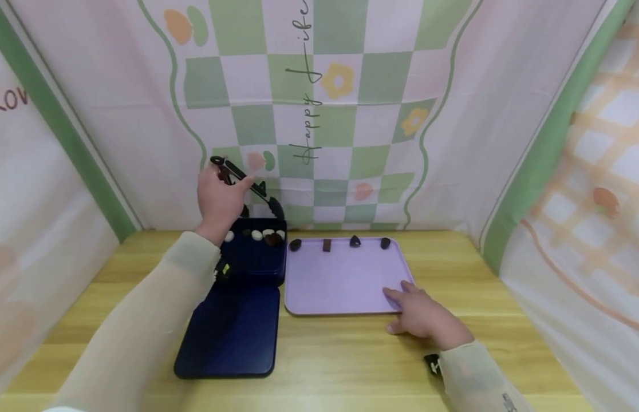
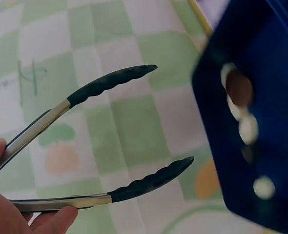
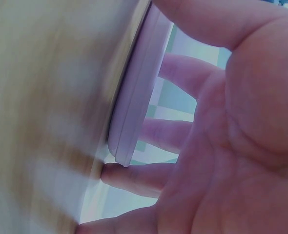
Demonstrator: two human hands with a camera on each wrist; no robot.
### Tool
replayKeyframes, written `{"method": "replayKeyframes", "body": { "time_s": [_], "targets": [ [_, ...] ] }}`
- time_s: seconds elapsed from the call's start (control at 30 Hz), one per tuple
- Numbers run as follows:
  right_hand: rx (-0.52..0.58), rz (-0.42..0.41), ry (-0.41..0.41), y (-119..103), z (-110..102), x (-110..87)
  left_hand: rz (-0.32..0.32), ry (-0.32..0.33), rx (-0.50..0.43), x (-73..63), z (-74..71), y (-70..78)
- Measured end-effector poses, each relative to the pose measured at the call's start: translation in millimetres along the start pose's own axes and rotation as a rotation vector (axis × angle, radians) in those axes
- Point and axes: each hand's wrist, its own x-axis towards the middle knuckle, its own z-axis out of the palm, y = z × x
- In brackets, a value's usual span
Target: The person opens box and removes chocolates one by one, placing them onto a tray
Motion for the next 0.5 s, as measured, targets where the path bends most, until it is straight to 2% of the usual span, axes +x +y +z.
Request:
{"method": "replayKeyframes", "body": {
  "time_s": [0.13,0.23,0.37,0.5],
  "targets": [
    [0.002,0.004,-0.002,1,0,0.1,-0.007,-0.042,0.067,-1.1,-7.6,-12.2],
    [0.001,0.0,-0.003,1,1,0.5,-0.021,-0.039,0.094,-2.1,-9.1,-21.6],
    [-0.001,-0.005,-0.001,2,2,1.6,-0.001,-0.038,0.11,-2.3,-8.7,-35.4],
    [0.002,0.004,0.0,2,2,2.1,0.023,-0.066,0.129,-3.4,-8.3,-48.9]
  ]
}}
